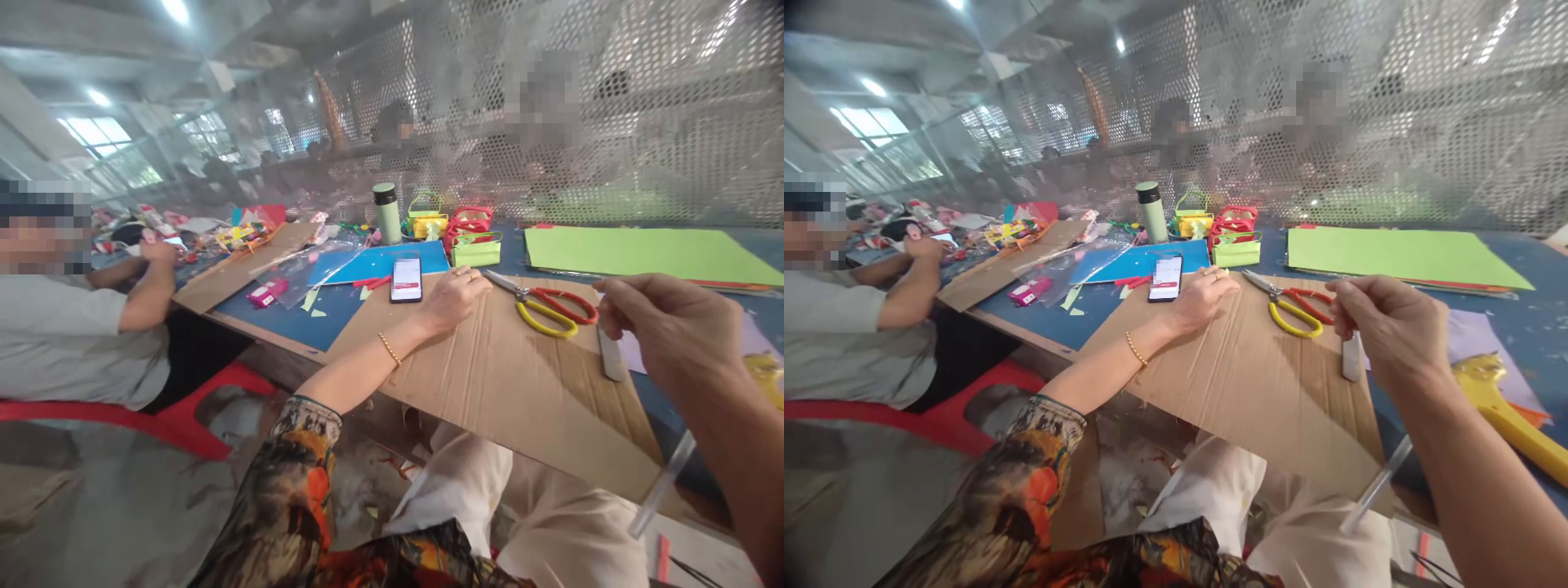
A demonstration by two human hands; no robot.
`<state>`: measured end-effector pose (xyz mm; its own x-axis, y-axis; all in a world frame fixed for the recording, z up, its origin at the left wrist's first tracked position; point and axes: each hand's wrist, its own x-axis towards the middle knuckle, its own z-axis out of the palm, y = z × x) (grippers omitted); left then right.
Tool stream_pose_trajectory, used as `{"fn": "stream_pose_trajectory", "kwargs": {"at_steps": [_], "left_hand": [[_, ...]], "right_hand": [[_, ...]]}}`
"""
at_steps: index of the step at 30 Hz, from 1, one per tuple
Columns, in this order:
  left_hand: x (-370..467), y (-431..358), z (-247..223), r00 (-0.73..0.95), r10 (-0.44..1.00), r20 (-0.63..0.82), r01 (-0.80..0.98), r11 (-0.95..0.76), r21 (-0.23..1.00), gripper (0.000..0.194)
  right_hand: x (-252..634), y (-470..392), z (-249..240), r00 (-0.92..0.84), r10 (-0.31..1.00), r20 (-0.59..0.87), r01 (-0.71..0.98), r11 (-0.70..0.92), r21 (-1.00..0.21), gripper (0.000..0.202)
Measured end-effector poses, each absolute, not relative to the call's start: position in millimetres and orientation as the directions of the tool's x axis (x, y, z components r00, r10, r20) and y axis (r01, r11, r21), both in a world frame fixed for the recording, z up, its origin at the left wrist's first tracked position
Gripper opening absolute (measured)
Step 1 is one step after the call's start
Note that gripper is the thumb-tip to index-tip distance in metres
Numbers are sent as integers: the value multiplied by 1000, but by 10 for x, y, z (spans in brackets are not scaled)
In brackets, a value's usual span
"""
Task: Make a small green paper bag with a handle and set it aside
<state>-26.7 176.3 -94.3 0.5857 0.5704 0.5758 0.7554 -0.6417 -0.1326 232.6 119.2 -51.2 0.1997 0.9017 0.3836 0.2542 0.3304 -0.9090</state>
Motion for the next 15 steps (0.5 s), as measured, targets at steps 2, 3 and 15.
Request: {"fn": "stream_pose_trajectory", "kwargs": {"at_steps": [2, 3, 15], "left_hand": [[-282, 1752, -949, 578, 586, 568, 761, -637, -117, 27], [-265, 1740, -955, 588, 587, 557, 753, -648, -113, 28], [-120, 1581, -941, 706, 529, 471, 635, -767, -91, 46]], "right_hand": [[2321, 1189, -500, 206, 897, 391, 261, 335, -906, 32], [2319, 1194, -501, 208, 898, 388, 260, 332, -907, 34], [2396, 1318, -648, 189, 909, 372, 353, 290, -889, 46]]}}
